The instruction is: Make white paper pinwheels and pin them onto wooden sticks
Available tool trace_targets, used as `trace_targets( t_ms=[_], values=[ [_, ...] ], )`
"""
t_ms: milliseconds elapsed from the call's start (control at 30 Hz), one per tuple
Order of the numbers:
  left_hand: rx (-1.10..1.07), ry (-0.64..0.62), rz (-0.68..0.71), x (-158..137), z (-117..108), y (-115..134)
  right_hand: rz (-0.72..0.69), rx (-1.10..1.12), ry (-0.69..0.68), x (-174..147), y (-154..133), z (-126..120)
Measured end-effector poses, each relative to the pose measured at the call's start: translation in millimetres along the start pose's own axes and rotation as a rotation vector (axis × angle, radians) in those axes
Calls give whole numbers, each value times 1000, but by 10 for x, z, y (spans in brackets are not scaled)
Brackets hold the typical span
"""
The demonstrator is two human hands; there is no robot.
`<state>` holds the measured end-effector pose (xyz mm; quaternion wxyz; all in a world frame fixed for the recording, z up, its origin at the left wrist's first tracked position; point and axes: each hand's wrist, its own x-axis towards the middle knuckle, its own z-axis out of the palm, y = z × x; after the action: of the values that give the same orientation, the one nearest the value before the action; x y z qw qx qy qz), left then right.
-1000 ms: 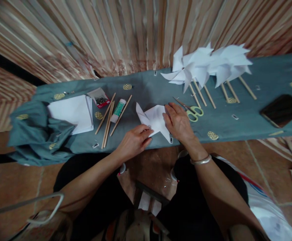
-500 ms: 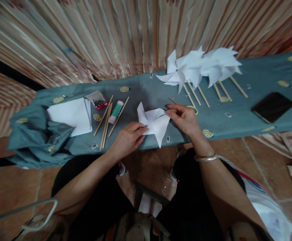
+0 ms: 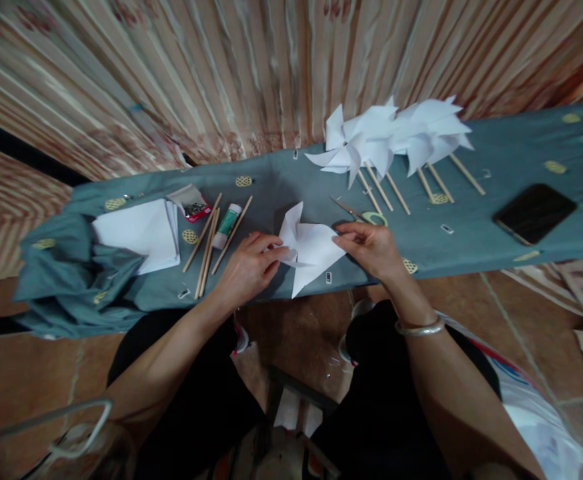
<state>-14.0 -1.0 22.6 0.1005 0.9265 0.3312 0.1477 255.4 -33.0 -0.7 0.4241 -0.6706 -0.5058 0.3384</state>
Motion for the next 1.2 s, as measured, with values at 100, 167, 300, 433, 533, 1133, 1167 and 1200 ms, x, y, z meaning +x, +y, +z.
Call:
trace_targets(
  t_ms=[100,167,300,433,533,1133,1167,1200],
  values=[
    [-70,-13,-3,9,26,-1,-41,-100,34,-33,42,-16],
    [-115,-12,-11,12,34,-4,-66,-171,43,-58,59,-29],
    [-129,-20,-45,14,34,-12,-97,-315,33,-151,44,-46],
    [-117,-72,-35,7,46,-13,-156,-485,66,-276,-20,-51],
    [-107,-96,-25,0,58,-11,-280,-579,117,-341,-55,-69],
    [-412,-16,-73,-18,91,-119,-467,-427,-38,-509,-141,43],
    [-418,-13,-77,-10,95,-124,-450,-399,-49,-518,-156,67],
    [-413,-9,-78,1,101,-125,-432,-368,-60,-528,-175,98]
  ],
)
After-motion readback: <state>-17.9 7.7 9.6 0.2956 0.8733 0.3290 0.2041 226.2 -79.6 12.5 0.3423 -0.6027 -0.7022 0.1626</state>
